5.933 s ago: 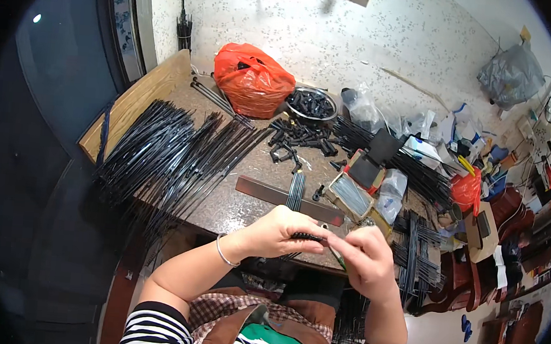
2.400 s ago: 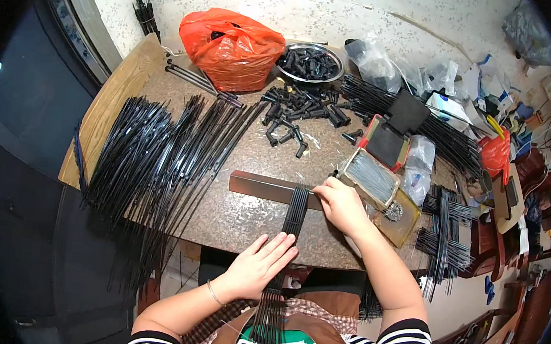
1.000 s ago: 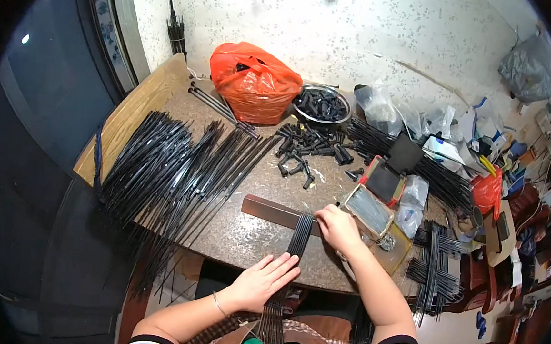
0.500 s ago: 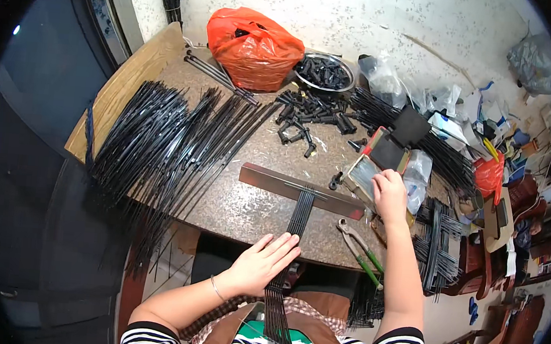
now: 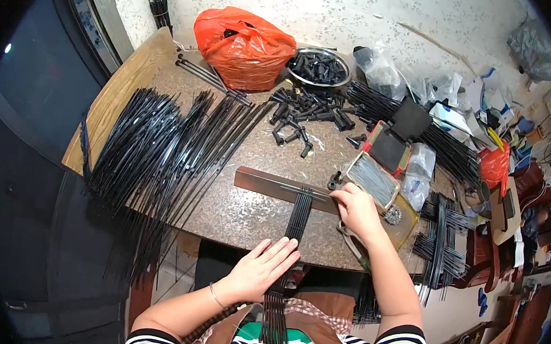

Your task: Bundling and trimming black plastic strips at a manufacturing workbench.

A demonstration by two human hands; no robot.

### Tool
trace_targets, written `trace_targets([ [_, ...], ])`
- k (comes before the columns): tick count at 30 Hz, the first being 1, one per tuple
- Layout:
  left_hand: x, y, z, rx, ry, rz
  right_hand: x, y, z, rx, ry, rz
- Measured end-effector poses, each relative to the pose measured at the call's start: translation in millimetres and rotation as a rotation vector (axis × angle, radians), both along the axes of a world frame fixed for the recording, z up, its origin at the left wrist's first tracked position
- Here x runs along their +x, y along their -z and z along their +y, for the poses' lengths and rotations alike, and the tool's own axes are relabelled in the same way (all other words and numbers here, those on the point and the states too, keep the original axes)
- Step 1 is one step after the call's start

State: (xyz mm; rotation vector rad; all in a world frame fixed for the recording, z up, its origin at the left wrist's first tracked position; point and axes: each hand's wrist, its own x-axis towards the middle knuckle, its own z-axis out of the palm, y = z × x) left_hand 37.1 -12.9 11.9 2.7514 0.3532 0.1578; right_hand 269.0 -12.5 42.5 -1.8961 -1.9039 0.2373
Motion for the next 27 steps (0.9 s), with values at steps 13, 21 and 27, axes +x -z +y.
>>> trace_targets([
  [13, -6.0, 0.6, -2.1, 0.025, 0.004, 0.005, -4.7, -3.7, -6.6, 0.004, -0.015, 0.013],
  [21, -10.9, 1.9, -4.1, 0.039, 0.011, -0.01, -11.6, -9.5, -9.3, -0.006, 0.0, 0.005],
  [27, -13.8, 2.6, -3.6, 0.062, 0.02, -0.007, -11.9, -12.9, -10.2, -0.029, 0.001, 0.002],
])
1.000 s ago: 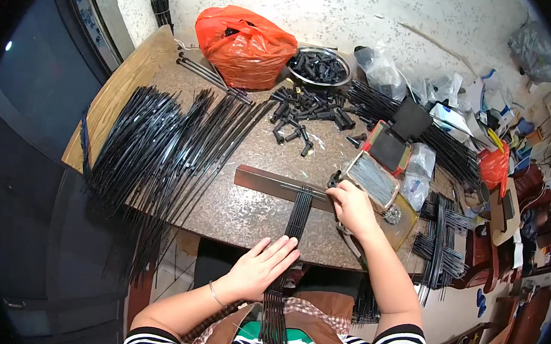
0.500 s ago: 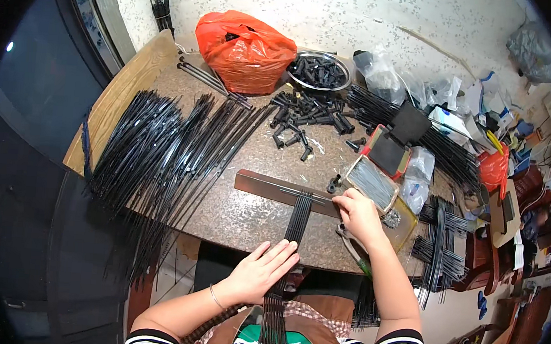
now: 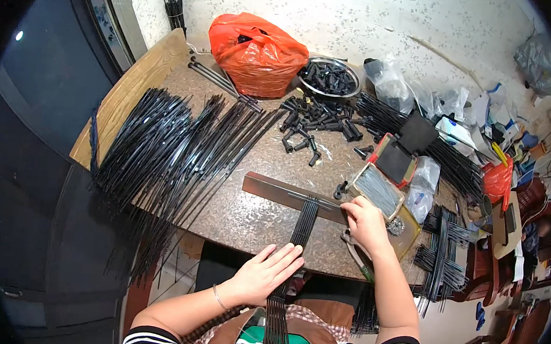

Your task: Bundling and trimming black plastic strips at a manufacturing workbench.

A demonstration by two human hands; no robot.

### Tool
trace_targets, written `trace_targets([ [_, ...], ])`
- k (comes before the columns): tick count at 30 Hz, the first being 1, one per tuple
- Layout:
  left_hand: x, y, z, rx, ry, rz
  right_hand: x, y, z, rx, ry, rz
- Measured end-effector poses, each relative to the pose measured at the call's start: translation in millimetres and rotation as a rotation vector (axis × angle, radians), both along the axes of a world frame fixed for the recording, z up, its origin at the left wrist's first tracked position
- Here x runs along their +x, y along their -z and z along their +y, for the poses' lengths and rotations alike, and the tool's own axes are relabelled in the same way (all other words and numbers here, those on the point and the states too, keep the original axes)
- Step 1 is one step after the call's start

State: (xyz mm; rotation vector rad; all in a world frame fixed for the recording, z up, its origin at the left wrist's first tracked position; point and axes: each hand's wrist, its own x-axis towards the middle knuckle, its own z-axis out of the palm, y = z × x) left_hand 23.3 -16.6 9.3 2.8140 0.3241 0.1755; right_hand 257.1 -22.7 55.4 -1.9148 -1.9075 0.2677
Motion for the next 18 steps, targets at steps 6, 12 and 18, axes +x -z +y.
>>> trace_targets([
  [6, -0.1, -3.1, -0.5, -0.054, -0.022, -0.015, -3.2, 0.5, 2.2, 0.018, -0.025, -0.038],
  [12, -0.1, -4.5, 0.4, -0.005, -0.003, 0.015, 0.3, 2.3, -0.2, 0.023, -0.015, -0.029],
  [18, 0.6, -4.8, 0.3, -0.069, -0.03, -0.013, -0.9, 2.8, 2.4, 0.025, -0.035, -0.027],
])
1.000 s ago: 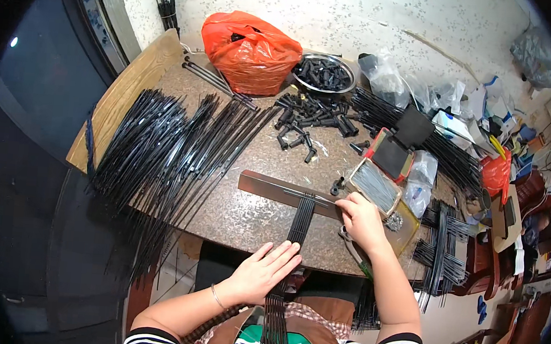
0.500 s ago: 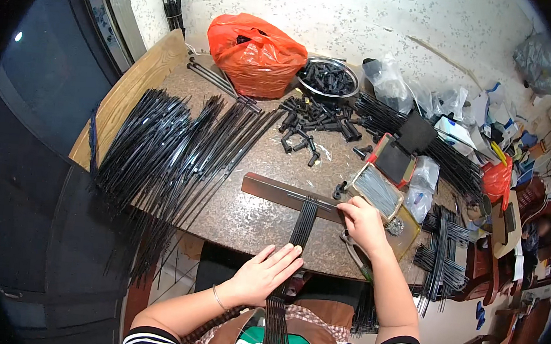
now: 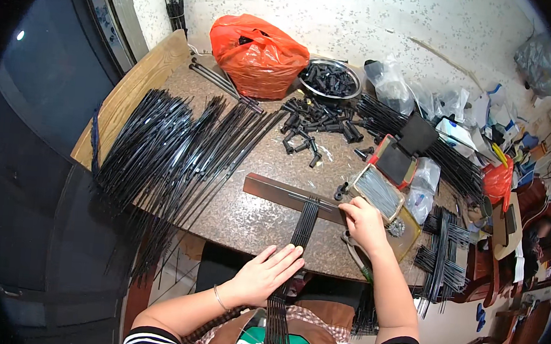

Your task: Bundling and trimming black plastic strips at a manufacturing workbench.

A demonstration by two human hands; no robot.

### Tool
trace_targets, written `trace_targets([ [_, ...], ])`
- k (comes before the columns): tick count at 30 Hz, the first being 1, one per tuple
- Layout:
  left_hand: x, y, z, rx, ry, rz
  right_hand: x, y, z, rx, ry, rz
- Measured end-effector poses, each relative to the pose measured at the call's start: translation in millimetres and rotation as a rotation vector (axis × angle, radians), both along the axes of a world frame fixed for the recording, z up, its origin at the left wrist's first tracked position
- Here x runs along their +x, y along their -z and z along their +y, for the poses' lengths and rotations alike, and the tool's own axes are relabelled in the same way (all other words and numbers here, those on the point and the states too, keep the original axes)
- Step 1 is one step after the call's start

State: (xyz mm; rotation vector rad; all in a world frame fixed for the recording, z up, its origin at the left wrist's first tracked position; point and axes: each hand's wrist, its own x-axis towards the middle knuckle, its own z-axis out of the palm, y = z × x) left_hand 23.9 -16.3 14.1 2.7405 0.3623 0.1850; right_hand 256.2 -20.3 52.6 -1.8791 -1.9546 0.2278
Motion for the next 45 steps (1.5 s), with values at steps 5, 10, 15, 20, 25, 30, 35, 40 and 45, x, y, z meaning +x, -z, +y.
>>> trace_targets([
  [5, -1.6, -2.9, 0.3, 0.025, 0.015, 0.013, -6.8, -4.3, -6.0, 0.009, 0.007, 0.015],
  [10, -2.9, -2.3, 0.5, 0.053, 0.037, 0.014, -6.7, -3.4, -7.1, 0.024, 0.026, 0.055],
  [15, -2.9, -5.0, -1.0, 0.005, 0.045, 0.025, -12.2, 5.5, 11.0, 0.043, -0.052, -0.124],
  [20, -2.3, -5.2, -9.2, 0.086, 0.08, 0.093, 4.7, -0.4, 2.3, 0.215, -0.115, -0.279],
  [25, -7.8, -8.9, -18.4, -0.11, 0.054, -0.018, -18.4, 9.1, -9.1, 0.104, -0.009, -0.046],
  [30, -22.6, -9.4, -29.1, -0.016, 0.037, -0.098, -51.4, -33.6, -37.3, -0.025, -0.242, 0.181],
  [35, -38.4, -0.9, -55.1, 0.023, 0.051, -0.163, -138.6, -65.6, -138.2, -0.328, -0.554, 1.167],
  [40, -51.7, -33.1, -92.7, 0.053, 0.047, -0.122, -168.6, -95.4, -203.2, 0.189, -0.317, 1.029],
  [45, -56.1, -79.7, -122.0, 0.017, 0.042, -0.382, -160.3, -162.8, -266.4, 0.644, -0.513, 1.252],
])
